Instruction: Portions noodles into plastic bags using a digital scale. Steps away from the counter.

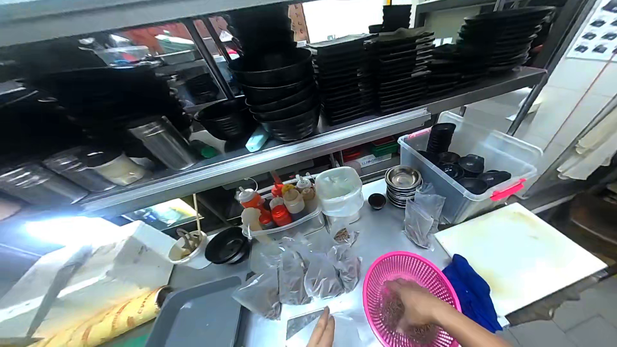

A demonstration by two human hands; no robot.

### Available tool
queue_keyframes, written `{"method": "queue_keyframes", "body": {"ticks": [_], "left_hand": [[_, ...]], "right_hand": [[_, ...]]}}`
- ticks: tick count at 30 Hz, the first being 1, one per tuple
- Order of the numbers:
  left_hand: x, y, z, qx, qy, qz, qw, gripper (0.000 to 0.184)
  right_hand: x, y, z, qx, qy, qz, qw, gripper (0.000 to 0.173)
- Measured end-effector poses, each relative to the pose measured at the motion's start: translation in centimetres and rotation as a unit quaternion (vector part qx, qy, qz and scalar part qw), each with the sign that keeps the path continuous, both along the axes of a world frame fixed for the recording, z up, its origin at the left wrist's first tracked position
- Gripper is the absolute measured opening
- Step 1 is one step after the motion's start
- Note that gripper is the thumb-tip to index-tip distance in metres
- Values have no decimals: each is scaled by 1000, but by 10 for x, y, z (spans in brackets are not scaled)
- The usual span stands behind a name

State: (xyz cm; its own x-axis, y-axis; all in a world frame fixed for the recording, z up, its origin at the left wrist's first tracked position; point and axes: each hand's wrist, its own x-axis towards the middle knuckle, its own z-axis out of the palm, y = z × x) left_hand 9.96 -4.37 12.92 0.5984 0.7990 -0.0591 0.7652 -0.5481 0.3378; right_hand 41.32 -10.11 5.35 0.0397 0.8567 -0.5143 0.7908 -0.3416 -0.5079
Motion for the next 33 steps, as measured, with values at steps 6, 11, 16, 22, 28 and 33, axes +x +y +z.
{"method": "queue_keyframes", "body": {"ticks": [6, 11, 16, 22, 28, 33], "left_hand": [[26, 0, 15, -60, -75, -43, 994, 42], [50, -2, 23, -62, -142, -55, 986, 36], [75, 0, 42, -53, -153, -58, 985, 42], [106, 11, 42, -52, -119, -70, 989, 46], [143, 17, 61, -84, -77, -114, 987, 45], [186, 21, 77, -97, -52, -177, 978, 41]], "right_hand": [[10, -21, -62, -1, -125, 215, 969, 101], [2, -38, -81, 43, -91, 189, 977, 38], [23, -35, -75, -41, -36, 150, 987, 31], [59, -13, 27, -31, 136, 50, 989, 29], [93, -9, 166, 78, 200, 3, 977, 24], [101, -13, 287, 170, 210, -11, 963, 20]]}}
